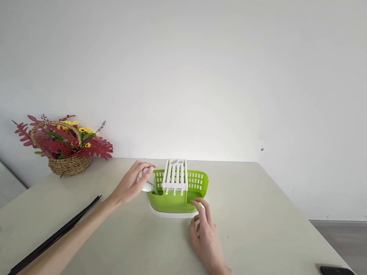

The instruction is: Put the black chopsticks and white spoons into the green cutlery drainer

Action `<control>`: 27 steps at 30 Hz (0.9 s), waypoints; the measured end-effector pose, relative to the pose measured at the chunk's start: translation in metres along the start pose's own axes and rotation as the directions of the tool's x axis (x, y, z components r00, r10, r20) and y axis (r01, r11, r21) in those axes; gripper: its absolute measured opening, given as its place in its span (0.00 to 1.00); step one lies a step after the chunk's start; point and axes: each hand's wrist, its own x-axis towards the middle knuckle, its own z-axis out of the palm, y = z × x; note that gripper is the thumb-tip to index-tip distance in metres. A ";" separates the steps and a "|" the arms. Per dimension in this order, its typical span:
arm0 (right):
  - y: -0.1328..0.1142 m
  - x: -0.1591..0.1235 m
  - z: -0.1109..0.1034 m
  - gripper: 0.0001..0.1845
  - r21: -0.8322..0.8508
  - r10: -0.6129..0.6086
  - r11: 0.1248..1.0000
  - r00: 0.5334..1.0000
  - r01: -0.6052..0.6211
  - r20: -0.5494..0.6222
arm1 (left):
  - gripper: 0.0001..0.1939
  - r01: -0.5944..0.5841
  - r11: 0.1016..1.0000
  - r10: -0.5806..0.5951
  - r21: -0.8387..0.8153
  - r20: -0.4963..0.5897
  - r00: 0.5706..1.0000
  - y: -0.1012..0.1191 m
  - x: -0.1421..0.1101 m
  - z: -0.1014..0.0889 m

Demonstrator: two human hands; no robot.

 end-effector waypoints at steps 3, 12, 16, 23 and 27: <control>-0.001 0.000 -0.001 0.23 0.004 0.005 1.000 1.000 -0.005 0.004 | 0.15 -0.107 0.993 0.106 0.052 0.027 0.994 -0.003 -0.006 -0.001; -0.004 0.001 -0.002 0.24 -0.010 -0.011 1.000 1.000 0.011 -0.017 | 0.09 -0.287 0.943 0.271 0.170 0.113 0.956 -0.011 -0.002 -0.003; -0.002 0.001 -0.001 0.24 -0.007 -0.012 1.000 1.000 0.012 -0.017 | 0.15 -0.343 0.908 0.337 0.239 0.069 0.939 -0.016 0.012 0.004; -0.001 0.000 -0.001 0.25 0.003 -0.018 1.000 1.000 0.018 -0.005 | 0.23 -0.339 0.893 0.365 0.297 -0.036 0.930 -0.019 0.039 0.026; -0.001 0.002 -0.001 0.25 -0.001 -0.024 1.000 1.000 0.024 -0.015 | 0.24 -0.298 0.905 0.349 0.305 -0.128 0.928 -0.017 0.053 0.029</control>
